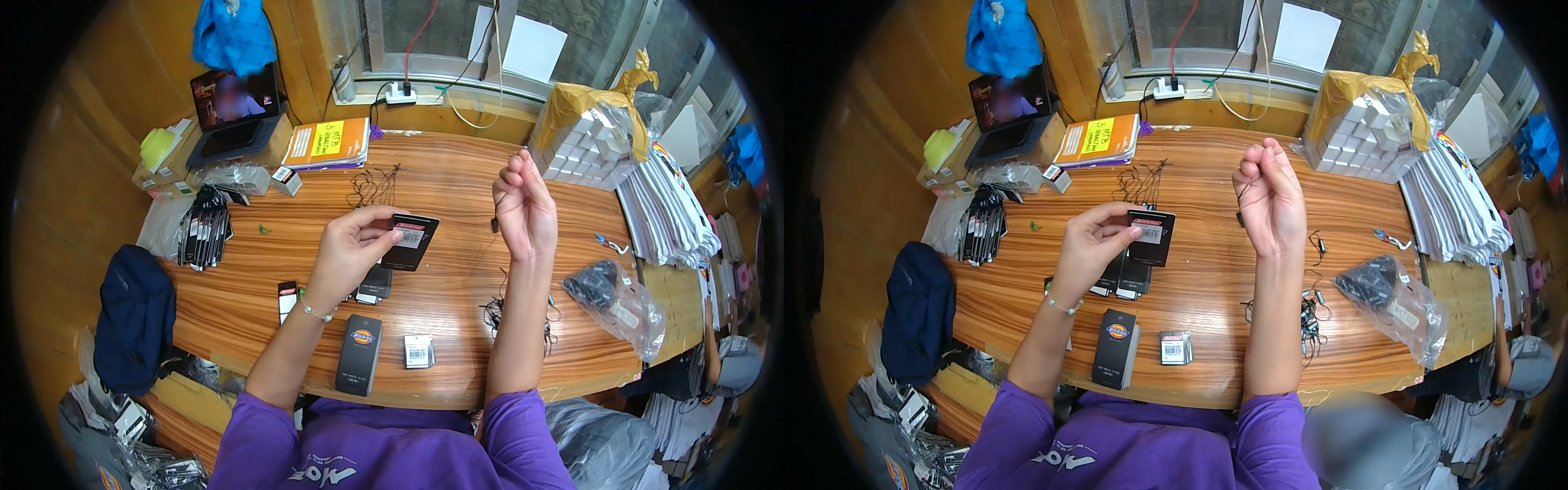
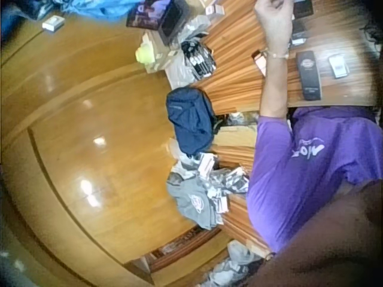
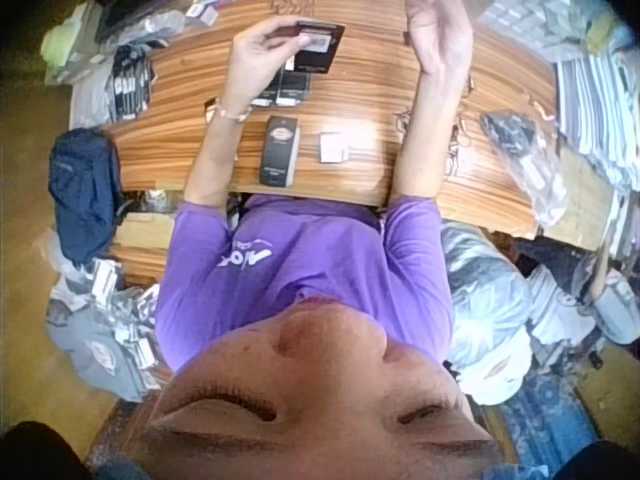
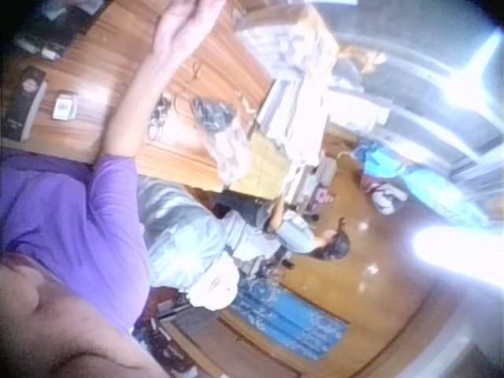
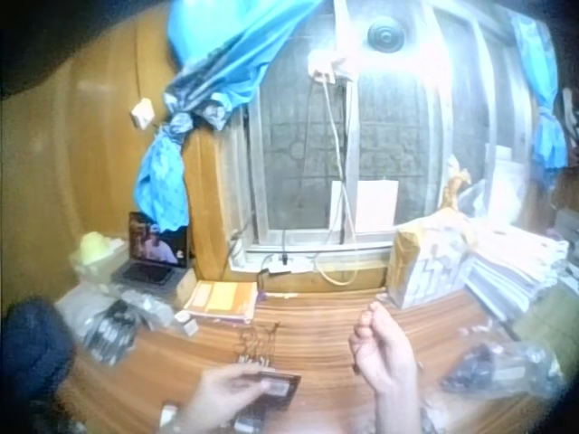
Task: The person repeatedly picks up small black rectangular boxes and thin black wires from a wooden table. They attach the wires to the boxes and place the assembled units into a growing pile. A laptop is visible in the background.
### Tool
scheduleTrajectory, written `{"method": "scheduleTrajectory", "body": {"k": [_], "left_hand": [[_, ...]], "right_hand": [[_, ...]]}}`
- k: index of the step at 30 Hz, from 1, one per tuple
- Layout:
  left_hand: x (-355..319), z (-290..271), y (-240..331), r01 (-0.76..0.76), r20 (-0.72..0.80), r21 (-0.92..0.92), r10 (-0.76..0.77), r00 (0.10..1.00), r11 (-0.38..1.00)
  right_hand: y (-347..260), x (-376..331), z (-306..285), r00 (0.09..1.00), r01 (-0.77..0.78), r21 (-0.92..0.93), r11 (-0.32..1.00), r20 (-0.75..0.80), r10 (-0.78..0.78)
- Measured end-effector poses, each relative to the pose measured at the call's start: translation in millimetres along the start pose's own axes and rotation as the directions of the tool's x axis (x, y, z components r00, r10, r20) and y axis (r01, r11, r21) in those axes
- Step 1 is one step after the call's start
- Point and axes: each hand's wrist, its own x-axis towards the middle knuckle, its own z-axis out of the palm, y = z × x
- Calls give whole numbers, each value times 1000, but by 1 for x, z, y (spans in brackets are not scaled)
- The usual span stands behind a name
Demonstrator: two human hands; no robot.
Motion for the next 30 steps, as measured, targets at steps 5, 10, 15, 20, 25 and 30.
{"method": "scheduleTrajectory", "body": {"k": [5,10,15,20,25,30], "left_hand": [[4,-2,-6,-99,-80,-13,98,992,995],[5,-7,-4,-124,-157,9,124,980,992],[9,-18,-8,-126,-201,-3,123,972,992],[10,-25,-16,-109,-218,0,106,970,994],[10,-26,-16,-128,-229,-38,116,966,991],[9,-28,-16,-122,-235,-41,109,966,992]], "right_hand": [[15,4,1,992,-122,-215,969,-36,117],[37,1,6,997,-61,-654,754,-10,72],[48,0,7,981,-181,-630,755,-58,188],[53,-2,12,979,-178,-768,615,-73,193],[66,-6,13,995,-28,-815,579,34,97],[84,-17,29,997,72,-962,265,63,-44]]}}
